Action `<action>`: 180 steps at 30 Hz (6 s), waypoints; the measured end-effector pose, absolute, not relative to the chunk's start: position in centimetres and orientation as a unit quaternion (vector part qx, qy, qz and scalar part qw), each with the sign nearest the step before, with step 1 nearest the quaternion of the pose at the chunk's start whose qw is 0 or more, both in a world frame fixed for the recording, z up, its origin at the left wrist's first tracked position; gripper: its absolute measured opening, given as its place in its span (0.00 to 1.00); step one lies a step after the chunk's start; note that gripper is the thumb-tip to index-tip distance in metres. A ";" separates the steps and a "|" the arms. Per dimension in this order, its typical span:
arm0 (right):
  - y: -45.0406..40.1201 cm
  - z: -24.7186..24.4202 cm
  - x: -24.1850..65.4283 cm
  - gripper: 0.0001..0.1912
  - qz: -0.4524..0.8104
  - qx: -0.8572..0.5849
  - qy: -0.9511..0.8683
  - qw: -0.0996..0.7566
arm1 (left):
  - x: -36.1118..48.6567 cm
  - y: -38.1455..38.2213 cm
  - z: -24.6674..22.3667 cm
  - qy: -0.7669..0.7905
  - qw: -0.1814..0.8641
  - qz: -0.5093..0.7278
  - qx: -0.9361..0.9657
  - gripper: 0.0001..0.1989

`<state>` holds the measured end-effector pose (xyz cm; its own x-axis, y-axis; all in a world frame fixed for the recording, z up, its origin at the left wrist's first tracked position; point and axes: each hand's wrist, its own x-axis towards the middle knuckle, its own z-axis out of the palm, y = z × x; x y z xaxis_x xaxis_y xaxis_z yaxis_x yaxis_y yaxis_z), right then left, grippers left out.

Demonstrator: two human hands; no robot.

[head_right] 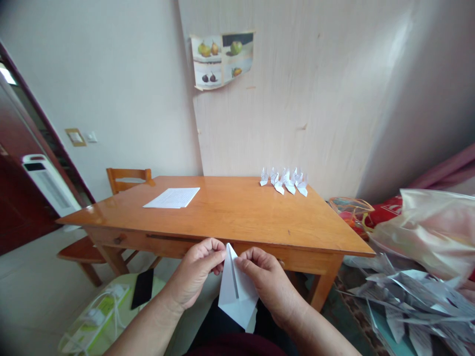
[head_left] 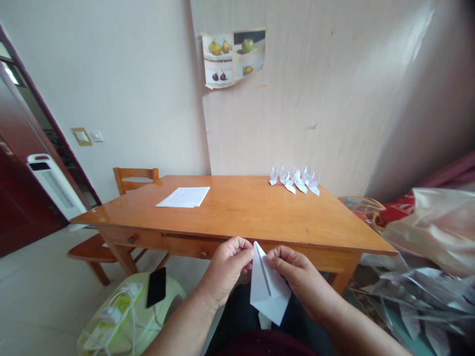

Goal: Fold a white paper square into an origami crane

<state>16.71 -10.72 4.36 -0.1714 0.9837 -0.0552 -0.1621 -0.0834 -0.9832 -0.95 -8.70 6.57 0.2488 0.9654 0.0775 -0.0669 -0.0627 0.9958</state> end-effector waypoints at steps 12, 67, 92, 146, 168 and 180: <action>-10.6 4.0 16.5 0.21 0.564 -0.447 -0.478 0.504 | -0.9 -9.4 6.4 0.390 0.541 0.458 0.588 0.09; -10.4 5.4 15.9 0.18 0.501 -0.442 -0.459 0.586 | -1.0 -10.4 5.9 0.403 0.302 0.434 0.747 0.13; -10.0 3.3 15.9 0.18 0.476 -0.421 -0.487 0.599 | -1.0 -10.6 5.8 0.425 0.202 0.450 0.759 0.10; -11.8 4.7 16.6 0.18 0.365 -0.464 -0.661 0.462 | -1.0 -9.2 6.3 0.393 0.592 0.417 0.567 0.15; -12.2 5.1 16.5 0.16 0.344 -0.484 -0.679 0.432 | -1.2 -9.3 7.3 0.415 0.476 0.396 0.667 0.09; -12.2 4.8 16.4 0.15 0.319 -0.497 -0.696 0.408 | -1.2 -9.3 7.5 0.423 0.451 0.378 0.689 0.07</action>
<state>16.43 -12.23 4.84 -0.1716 0.9525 0.2515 0.4323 0.3023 -0.8496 -1.21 -9.28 7.50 0.3565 0.9240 0.1386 0.2423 -0.2346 0.9414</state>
